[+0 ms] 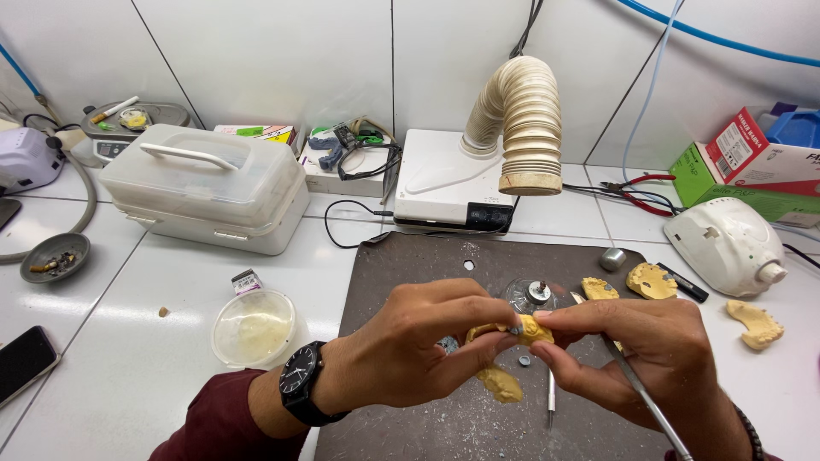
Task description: The person holds a yellow dental stone model with a partial denture framework and uses a metal wax carving instrument to shape and refine wax on the denture teeth, rotating the model to reach different areas. They occasionally pick small wax pieces from a box and continue carving, with a toothbrush and other stone models on the bench.
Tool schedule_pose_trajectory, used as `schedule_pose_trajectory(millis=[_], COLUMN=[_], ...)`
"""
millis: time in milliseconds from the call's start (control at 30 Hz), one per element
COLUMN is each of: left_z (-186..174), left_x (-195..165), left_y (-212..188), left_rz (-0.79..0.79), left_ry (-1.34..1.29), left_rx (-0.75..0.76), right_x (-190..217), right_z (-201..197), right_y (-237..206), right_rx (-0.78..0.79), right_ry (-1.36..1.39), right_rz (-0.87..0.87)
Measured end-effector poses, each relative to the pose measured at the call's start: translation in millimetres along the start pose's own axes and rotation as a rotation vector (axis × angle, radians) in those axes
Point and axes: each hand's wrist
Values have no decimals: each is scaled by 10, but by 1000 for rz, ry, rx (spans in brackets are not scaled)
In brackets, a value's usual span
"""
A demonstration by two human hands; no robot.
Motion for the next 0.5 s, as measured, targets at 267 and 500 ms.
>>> schedule_pose_trajectory(millis=[267,500], left_z=[190,197], left_x=[64,4], left_y=[-101,-182], left_rz=[-68,-114], left_ry=[-147,-95], left_rx=[-14,-45], right_x=[25,47], right_z=[39,131], right_y=[-111,-105], right_rx=[-13,-7], right_ry=[14,22], right_rz=[-30,-10])
Point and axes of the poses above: each hand's wrist, its own y-axis towards the middle knuckle, its own z-axis out of the palm, x = y × z, and after that the axes turned 12 degrees about x, right-handed
